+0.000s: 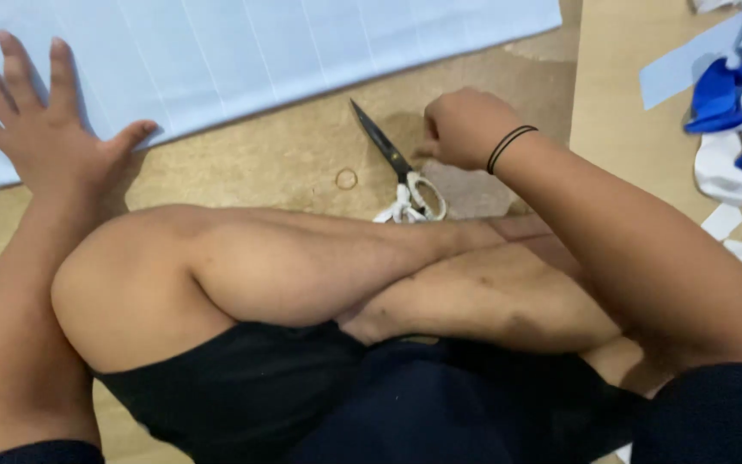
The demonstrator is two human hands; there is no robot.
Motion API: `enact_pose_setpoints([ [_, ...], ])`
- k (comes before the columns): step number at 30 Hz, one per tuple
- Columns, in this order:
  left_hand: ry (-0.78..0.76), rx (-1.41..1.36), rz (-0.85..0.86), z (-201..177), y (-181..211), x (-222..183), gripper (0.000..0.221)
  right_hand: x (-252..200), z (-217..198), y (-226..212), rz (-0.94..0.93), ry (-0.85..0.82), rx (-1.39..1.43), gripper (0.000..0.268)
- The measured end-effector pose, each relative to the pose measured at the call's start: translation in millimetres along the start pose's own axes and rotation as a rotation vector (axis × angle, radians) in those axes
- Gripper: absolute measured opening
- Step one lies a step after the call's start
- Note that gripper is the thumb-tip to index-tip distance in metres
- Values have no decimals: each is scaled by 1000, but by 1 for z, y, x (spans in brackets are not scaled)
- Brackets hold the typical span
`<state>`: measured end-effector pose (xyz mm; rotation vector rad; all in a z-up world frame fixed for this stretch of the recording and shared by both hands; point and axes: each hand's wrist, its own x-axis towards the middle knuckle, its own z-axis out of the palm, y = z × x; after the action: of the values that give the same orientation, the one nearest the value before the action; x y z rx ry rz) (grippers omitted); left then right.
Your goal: Cutting fabric into smaller pieces using scissors while sitting on the floor.
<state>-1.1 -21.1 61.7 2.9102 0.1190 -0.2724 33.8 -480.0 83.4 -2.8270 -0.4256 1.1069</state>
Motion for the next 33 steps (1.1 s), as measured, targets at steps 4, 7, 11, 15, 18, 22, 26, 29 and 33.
enact_pose_setpoints([
  [4, -2, -12, -28, -8, 8, -2, 122, -37, 33, -30, -20, -137, -18, 37],
  [7, 1, -1, -25, -4, 5, -2, 121, -47, 50, -39, 7, -74, 6, 41],
  [11, 16, 23, -4, 7, -9, -1, 120, -46, 60, -44, 48, 33, 81, 37],
  [15, 49, 34, 22, 9, -10, -1, 121, -46, 57, -42, 86, 75, 163, 32],
  [18, 58, -20, 6, 12, -12, 0, 123, -36, 63, -25, 54, 80, 278, 31],
  [22, 89, -32, 0, 20, -18, -2, 122, -34, 60, -8, 29, 55, 371, 31],
  [26, 43, 9, 1, 42, -53, 34, 117, -38, 38, 4, 121, -63, 348, 40],
  [29, -73, 38, -62, 35, -56, 56, 113, -54, 33, 22, 148, -129, 444, 44],
  [33, -205, 119, -219, 24, -26, 85, 104, -91, 14, 45, 108, -225, 752, 51],
])
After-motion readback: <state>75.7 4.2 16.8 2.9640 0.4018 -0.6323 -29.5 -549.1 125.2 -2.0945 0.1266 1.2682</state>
